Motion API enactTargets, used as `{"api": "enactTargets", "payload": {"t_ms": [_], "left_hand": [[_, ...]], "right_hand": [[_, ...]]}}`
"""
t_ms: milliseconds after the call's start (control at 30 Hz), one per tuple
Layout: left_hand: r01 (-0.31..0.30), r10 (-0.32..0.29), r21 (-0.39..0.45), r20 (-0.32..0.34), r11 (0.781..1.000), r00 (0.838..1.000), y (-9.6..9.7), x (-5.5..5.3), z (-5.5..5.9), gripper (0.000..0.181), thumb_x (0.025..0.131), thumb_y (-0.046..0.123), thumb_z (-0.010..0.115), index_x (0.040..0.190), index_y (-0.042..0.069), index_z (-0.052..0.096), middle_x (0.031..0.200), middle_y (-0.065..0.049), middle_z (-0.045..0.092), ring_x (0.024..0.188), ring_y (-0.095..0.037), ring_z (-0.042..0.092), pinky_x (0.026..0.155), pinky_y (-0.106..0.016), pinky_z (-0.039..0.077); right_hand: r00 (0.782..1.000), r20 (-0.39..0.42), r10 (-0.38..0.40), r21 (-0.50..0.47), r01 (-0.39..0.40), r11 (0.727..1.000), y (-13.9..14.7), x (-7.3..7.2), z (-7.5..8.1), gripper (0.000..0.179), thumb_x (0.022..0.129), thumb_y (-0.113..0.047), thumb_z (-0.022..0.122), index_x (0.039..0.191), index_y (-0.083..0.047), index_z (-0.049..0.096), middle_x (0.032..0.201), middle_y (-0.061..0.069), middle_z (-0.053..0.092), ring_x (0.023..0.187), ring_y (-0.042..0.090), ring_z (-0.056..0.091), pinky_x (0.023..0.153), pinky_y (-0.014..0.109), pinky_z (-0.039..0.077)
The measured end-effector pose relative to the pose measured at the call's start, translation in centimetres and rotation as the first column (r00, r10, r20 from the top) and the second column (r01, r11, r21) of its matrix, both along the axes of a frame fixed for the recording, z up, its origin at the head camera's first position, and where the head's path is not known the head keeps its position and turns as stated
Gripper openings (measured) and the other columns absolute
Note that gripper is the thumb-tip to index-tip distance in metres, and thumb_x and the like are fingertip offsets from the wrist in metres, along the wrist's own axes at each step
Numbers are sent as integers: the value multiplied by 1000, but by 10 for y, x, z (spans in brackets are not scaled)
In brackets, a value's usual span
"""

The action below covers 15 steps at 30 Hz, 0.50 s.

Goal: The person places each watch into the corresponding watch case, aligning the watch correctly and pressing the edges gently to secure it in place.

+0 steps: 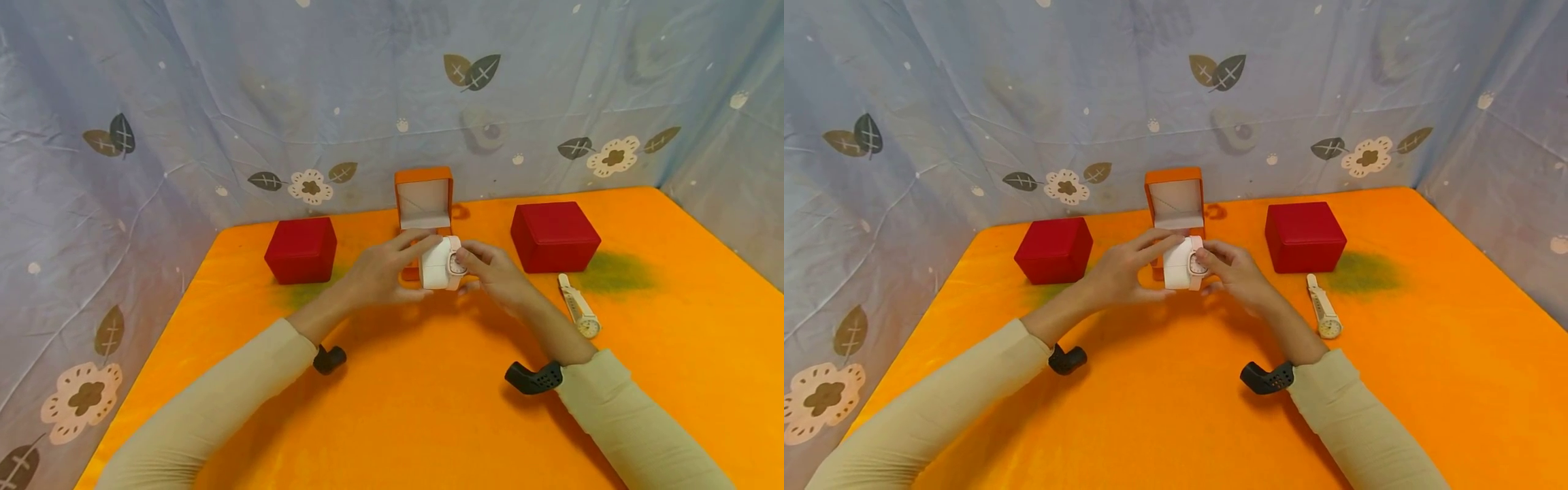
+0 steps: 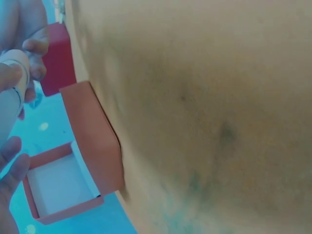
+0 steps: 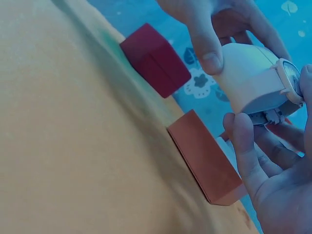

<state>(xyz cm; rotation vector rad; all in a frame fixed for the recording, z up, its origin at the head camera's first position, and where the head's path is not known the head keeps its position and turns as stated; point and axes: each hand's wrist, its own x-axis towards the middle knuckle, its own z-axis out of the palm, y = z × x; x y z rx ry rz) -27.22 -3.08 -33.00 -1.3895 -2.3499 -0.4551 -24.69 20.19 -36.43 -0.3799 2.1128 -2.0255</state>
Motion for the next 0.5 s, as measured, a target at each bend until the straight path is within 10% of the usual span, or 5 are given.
{"api": "enactTargets", "payload": {"t_ms": [500], "left_hand": [[17,-16,-25,12,1000,1000,-5,-3,3,75,73,36,82,139,17,53,136,-5,54,92,-18,60,74,-27,54]], "right_hand": [[998,-61,-26,76,30,997,-6,2,0,53,100,-32,51,145,-6,44,118,9,59,88,15,64,70,30,59]]}}
